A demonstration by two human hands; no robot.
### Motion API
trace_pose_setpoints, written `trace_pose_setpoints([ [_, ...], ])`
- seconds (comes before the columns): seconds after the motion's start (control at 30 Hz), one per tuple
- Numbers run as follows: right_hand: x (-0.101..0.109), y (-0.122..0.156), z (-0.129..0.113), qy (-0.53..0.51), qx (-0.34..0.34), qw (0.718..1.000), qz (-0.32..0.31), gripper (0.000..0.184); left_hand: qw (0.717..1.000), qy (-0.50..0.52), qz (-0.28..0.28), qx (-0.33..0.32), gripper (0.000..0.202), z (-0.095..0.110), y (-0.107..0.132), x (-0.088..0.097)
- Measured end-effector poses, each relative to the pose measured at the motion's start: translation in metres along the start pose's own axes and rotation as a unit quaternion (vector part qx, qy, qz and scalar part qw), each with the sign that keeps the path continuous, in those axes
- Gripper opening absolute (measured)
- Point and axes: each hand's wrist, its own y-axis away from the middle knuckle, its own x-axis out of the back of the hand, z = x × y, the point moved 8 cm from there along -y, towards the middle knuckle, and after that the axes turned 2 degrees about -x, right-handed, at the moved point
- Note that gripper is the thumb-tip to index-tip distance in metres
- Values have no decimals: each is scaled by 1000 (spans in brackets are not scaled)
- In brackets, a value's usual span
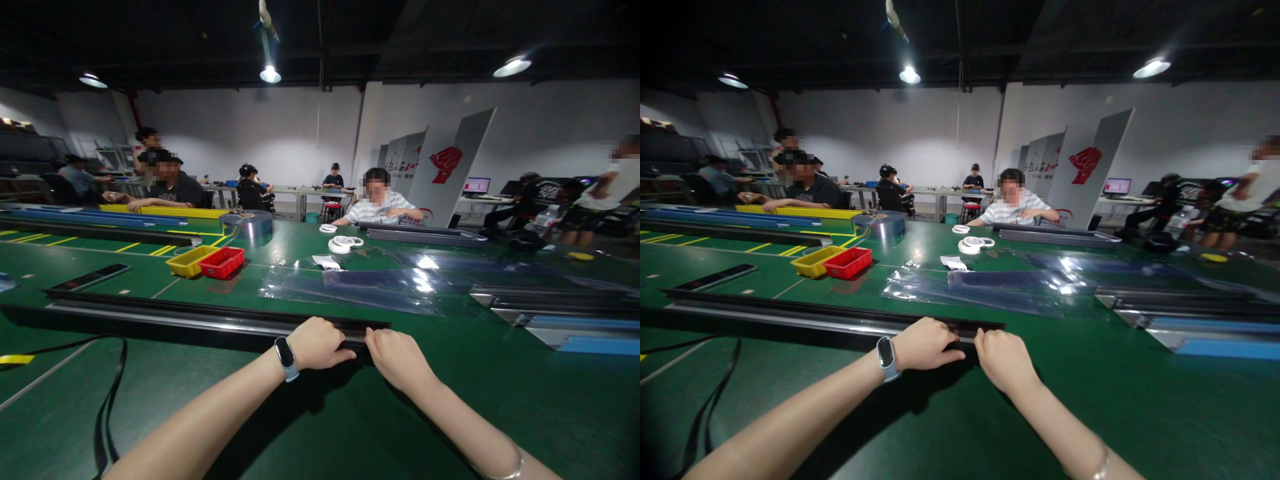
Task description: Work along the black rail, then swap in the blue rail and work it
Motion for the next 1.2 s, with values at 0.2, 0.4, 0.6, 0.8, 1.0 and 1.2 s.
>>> trace_pose_setpoints([
  [0.2, -4, 1, -10, 24, 30, 998, 46, 33, 1000, 4, -2, 1, 47, 0, 0, -1],
  [0.4, -6, 0, -3, -3, -4, 998, 58, 32, 1000, -4, 14, 19, 42, 1, 2, 4],
  [0.6, -6, 1, 13, -35, -52, 996, 57, 40, 999, -13, 26, 31, 41, 3, 1, 10],
  [0.8, -13, 5, 32, -51, -85, 993, 60, 42, 999, -18, 15, 48, 49, -2, 2, 3],
  [1.0, -14, 3, 27, -13, -55, 998, 39, 38, 999, -22, 18, 46, 52, -2, 0, 0],
  [1.2, -9, -1, 17, 2, -41, 999, 24, 35, 999, -18, 20, 44, 52, -1, -1, -1],
])
